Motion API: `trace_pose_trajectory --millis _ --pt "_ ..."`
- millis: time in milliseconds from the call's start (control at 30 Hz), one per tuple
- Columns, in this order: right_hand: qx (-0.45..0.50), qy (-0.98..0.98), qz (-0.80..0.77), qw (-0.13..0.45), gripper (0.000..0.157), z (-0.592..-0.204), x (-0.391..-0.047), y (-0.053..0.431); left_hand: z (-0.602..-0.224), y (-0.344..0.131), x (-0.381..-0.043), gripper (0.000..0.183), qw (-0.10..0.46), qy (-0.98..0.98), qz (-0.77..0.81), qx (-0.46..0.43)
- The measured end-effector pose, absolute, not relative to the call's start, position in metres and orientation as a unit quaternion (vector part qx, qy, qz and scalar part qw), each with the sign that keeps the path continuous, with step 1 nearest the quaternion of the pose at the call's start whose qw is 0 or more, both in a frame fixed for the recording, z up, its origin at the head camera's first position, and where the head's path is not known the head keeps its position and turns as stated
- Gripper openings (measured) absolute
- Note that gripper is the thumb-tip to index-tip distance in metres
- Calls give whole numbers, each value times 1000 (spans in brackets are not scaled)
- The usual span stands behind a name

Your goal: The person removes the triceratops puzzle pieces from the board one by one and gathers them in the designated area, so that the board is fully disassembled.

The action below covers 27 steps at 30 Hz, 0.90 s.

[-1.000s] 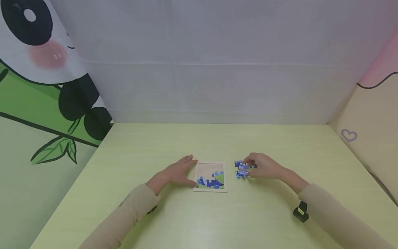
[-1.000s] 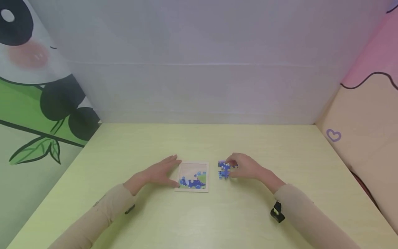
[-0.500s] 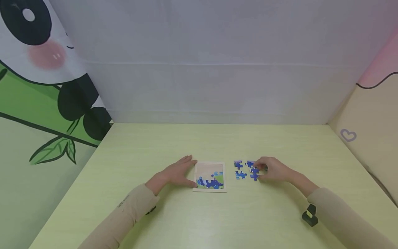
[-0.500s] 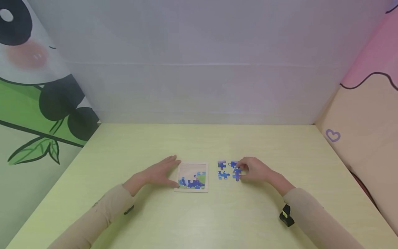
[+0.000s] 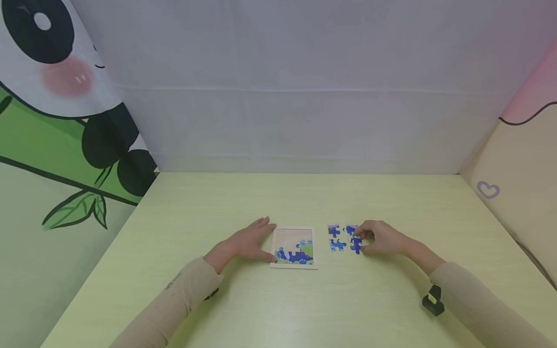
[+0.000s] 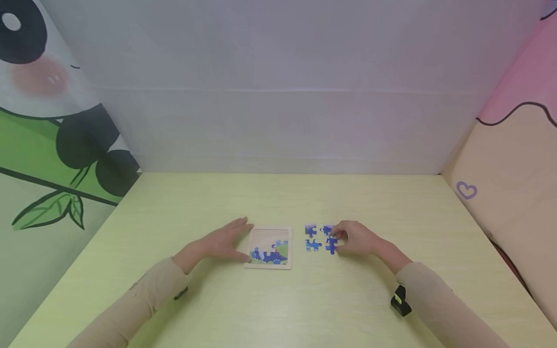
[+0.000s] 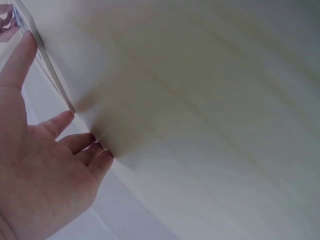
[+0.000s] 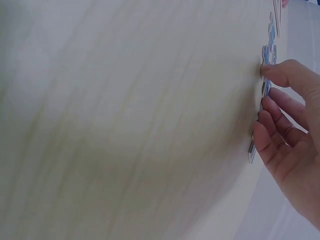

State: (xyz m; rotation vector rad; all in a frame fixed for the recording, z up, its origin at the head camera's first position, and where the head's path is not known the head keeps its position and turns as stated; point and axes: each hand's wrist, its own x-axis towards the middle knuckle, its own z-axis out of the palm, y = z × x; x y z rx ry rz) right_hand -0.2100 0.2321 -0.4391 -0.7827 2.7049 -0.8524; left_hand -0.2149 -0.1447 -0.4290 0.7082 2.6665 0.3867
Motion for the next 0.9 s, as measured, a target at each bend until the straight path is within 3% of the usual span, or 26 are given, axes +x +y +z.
trace_pose_trajectory --millis 900 --pt "-274 912 -292 92 29 -427 -212 211 -429 -145 -215 94 176 940 140 256"
